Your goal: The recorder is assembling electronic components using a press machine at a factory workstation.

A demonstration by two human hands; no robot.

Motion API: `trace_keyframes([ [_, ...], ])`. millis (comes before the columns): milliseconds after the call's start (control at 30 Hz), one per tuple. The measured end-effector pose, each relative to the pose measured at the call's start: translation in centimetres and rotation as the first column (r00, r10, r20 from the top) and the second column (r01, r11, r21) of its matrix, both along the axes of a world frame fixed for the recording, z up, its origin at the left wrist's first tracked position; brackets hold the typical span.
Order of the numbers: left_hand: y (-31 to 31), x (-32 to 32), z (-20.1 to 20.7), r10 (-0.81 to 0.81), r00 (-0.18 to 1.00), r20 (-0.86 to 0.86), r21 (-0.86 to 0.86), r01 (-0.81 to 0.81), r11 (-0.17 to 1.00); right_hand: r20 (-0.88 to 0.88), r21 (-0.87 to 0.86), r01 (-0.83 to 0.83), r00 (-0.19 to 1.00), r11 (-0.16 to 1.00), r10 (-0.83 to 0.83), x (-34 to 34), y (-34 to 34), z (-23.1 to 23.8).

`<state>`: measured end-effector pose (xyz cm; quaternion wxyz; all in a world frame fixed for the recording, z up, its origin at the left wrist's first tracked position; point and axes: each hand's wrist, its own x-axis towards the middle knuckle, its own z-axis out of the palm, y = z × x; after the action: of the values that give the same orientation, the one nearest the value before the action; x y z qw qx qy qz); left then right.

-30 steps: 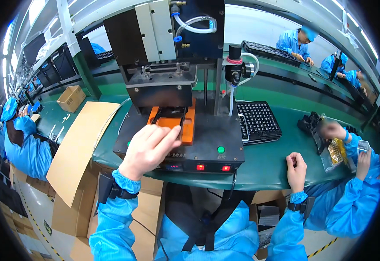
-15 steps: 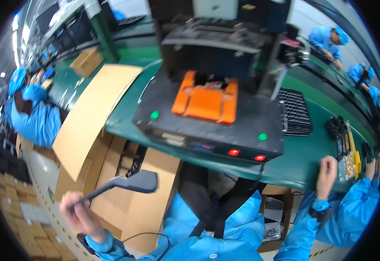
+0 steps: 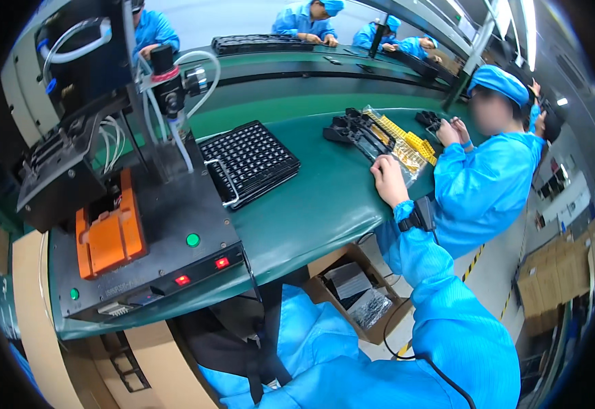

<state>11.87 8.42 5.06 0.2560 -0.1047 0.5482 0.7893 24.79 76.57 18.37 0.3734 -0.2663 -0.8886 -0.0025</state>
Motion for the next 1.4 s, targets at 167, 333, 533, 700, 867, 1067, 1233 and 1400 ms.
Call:
trace_keyframes([
  [167,9.0,1.6,0.2,-0.132,0.991,0.033,0.190,0.124,0.974,0.093,-0.082,-0.158,0.982,0.984,0.165,-0.7,-5.4,2.1],
  [333,10.7,1.1,-0.2,-0.131,0.991,0.031,0.218,0.121,0.968,0.228,-0.135,-0.276,0.926,0.952,0.301,-1.4,-13.7,4.7],
  [533,11.3,0.5,-0.2,-0.153,0.988,0.029,0.216,0.143,0.966,0.172,-0.134,-0.312,0.927,0.941,0.332,-2.6,-9.7,7.9],
  [700,11.5,0.8,-0.3,-0.156,0.987,0.032,0.212,0.146,0.966,0.336,-0.076,-0.362,0.868,0.929,0.366,-4.7,-6.3,7.9],
  [867,11.3,0.9,-0.2,-0.153,0.988,0.034,0.202,0.143,0.969,0.410,-0.147,-0.374,0.819,0.916,0.401,-4.7,-5.2,7.7],
  [1067,11.4,0.8,-0.4,-0.158,0.987,0.040,0.196,0.147,0.969,0.423,-0.188,-0.373,0.804,0.909,0.417,-5.0,-5.0,8.1],
  [1233,11.3,0.6,-0.5,-0.162,0.986,0.037,0.201,0.151,0.968,0.436,-0.179,-0.358,0.806,0.917,0.400,-5.6,-5.1,8.9],
  [1400,11.9,0.8,-0.4,-0.178,0.983,0.039,0.200,0.167,0.965,0.415,-0.212,-0.301,0.833,0.930,0.365,-5.6,-5.0,8.7],
])
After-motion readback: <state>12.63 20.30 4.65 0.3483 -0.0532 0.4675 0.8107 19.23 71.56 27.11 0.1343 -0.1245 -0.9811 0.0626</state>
